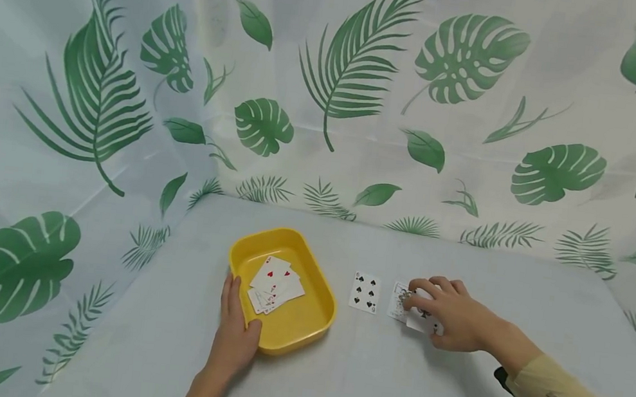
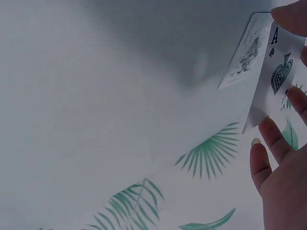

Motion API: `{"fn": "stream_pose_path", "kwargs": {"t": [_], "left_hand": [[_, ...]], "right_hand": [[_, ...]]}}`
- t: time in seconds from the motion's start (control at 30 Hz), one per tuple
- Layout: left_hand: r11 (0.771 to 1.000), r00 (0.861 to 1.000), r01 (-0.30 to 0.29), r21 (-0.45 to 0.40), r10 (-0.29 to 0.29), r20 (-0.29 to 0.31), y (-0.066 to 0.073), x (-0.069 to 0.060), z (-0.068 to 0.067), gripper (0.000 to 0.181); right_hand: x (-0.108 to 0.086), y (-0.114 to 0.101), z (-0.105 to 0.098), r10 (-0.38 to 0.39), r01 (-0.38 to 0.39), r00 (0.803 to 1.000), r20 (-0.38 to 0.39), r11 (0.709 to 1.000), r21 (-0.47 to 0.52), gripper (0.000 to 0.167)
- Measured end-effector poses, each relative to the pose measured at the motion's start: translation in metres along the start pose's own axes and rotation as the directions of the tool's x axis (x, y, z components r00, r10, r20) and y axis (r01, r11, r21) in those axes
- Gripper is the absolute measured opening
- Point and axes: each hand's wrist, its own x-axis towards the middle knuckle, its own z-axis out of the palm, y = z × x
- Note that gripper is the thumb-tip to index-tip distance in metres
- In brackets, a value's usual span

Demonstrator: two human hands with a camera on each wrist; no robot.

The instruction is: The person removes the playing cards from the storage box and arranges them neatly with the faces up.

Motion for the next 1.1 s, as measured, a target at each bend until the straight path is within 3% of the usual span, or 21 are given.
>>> {"fn": "stream_pose_path", "kwargs": {"t": [0.17,0.33,0.5,0.8,1.1], "left_hand": [[1.000,1.000,0.005,0.008,-0.005,0.001,-0.001,0.000,-0.001,0.088],[1.000,1.000,-0.003,0.008,0.003,0.004,-0.001,-0.001,-0.001,0.088],[1.000,1.000,0.001,0.002,-0.001,0.006,-0.001,-0.001,-0.002,0.088],[0.999,0.999,-0.037,-0.004,0.037,-0.014,-0.001,-0.001,-0.001,0.087],[0.999,0.999,-0.032,-0.015,0.032,-0.005,-0.003,0.000,-0.001,0.088]], "right_hand": [[-0.010,0.010,0.007,0.040,-0.041,0.998,0.058,0.999,0.011,0.055],[-0.018,0.022,0.014,0.117,-0.123,0.983,0.142,0.992,0.032,0.053],[-0.020,0.031,0.015,0.147,-0.166,0.973,0.177,0.982,0.093,0.053],[-0.019,0.037,0.014,0.149,-0.188,0.962,0.230,0.970,0.156,0.055],[-0.018,0.041,0.014,0.147,-0.179,0.966,0.212,0.974,0.140,0.055]]}}
